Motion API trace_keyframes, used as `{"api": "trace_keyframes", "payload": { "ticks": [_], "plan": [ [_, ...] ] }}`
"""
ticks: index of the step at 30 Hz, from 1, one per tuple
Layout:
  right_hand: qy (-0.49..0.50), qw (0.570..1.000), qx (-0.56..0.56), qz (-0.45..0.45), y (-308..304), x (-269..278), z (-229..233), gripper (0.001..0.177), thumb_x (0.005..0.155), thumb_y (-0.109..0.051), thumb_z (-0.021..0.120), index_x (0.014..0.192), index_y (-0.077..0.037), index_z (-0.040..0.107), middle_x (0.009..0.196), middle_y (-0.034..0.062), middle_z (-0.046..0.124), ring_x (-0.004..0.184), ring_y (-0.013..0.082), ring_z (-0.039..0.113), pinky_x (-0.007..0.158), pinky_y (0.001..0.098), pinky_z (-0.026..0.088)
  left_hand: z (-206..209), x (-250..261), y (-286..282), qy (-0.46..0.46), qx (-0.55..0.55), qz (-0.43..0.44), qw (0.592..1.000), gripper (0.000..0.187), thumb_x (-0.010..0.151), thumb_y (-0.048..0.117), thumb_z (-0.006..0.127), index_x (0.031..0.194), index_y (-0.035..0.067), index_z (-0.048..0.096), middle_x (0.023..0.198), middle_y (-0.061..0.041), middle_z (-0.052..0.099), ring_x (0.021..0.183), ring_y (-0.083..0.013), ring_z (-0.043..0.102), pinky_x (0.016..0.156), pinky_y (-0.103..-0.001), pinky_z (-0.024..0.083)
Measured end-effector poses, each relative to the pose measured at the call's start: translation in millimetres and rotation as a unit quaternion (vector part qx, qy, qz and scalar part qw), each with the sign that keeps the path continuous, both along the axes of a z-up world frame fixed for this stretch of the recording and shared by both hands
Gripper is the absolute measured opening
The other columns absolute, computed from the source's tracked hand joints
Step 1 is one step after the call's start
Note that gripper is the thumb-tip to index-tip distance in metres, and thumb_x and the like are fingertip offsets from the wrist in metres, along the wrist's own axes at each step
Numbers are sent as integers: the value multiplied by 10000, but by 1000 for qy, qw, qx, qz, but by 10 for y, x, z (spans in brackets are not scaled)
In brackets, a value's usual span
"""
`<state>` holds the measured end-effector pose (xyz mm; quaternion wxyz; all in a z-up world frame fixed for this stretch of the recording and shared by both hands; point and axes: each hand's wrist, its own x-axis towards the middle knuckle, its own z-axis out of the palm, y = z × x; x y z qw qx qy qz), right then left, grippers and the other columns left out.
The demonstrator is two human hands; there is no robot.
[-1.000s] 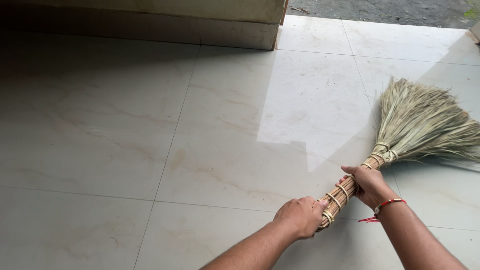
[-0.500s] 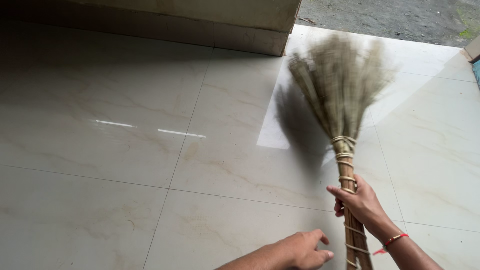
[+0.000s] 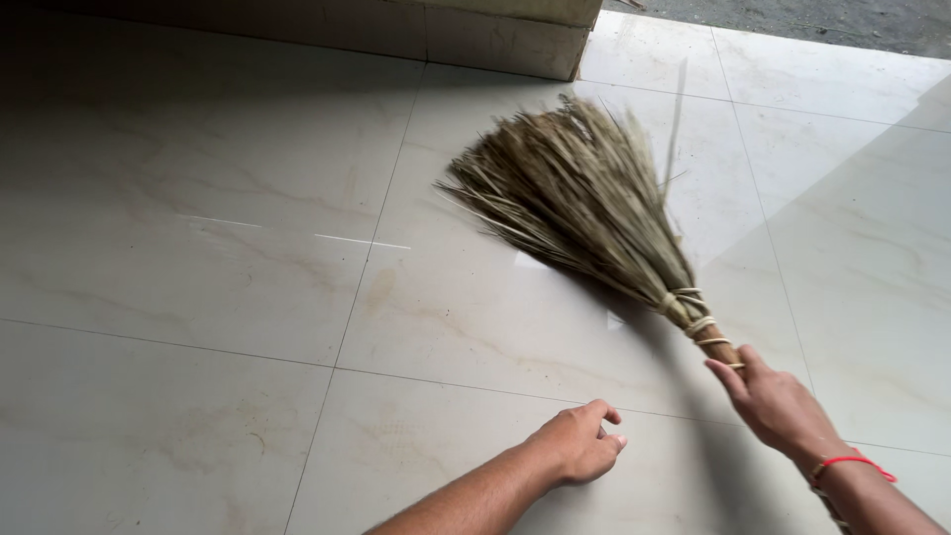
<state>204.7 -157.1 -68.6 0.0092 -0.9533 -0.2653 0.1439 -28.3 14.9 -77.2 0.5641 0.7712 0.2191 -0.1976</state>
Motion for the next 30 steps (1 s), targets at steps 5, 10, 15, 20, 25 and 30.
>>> {"api": "trace_keyframes", "payload": {
  "ticks": [5, 10, 15, 20, 25, 30],
  "plan": [
    [54, 990, -30, -130, -180, 235, 40, 574, 1024, -631, 394, 1189, -101, 540, 723, 201, 685, 641, 344, 700, 618, 489, 573, 71, -13, 102, -3, -28, 4, 1000, 423, 974, 184, 446, 1378, 129, 561, 1226, -86, 678, 1190, -204, 632, 1030, -411, 495],
    [74, 975, -33, -206, -24, 304, 296, 613, 1058, -635, 378, 1162, -51, 534, 673, 145, 646, 574, 261, 676, 529, 421, 575, 196, -37, 217, -18, -41, 23, 999, 392, 981, 165, 407, 1334, 115, 569, 1177, -72, 706, 1149, -186, 644, 1015, -392, 504],
    [87, 953, 99, -272, 268, 156, 648, 601, 1069, -554, 460, 1008, 15, 639, 712, 106, 605, 578, 223, 604, 515, 400, 542, 303, -105, 231, -32, -37, 21, 999, 406, 962, 121, 416, 1336, 98, 571, 1196, -103, 696, 1149, -200, 651, 1017, -399, 515],
    [100, 955, 149, -237, 196, -204, 677, 575, 1056, -549, 464, 960, -7, 628, 678, 115, 597, 518, 215, 575, 477, 390, 523, 384, -110, 90, -32, -33, 0, 999, 433, 939, 93, 424, 1343, 116, 578, 1301, -110, 642, 1209, -223, 624, 1063, -415, 494],
    [157, 970, 75, -173, -5, -419, 468, 565, 1031, -568, 438, 986, -26, 588, 661, 92, 589, 496, 217, 564, 458, 386, 503, 416, -163, -11, -35, -20, -22, 999, 378, 993, 172, 427, 1330, 125, 592, 1316, -112, 636, 1230, -227, 602, 1072, -422, 478],
    [130, 976, -2, -174, -261, -468, 213, 516, 1021, -607, 409, 1074, -114, 553, 685, 114, 617, 546, 226, 620, 494, 398, 533, 325, -194, 19, -44, -11, -11, 999, 377, 976, 157, 433, 1302, 115, 618, 1298, -125, 661, 1218, -230, 626, 1071, -407, 486]
  ]
}}
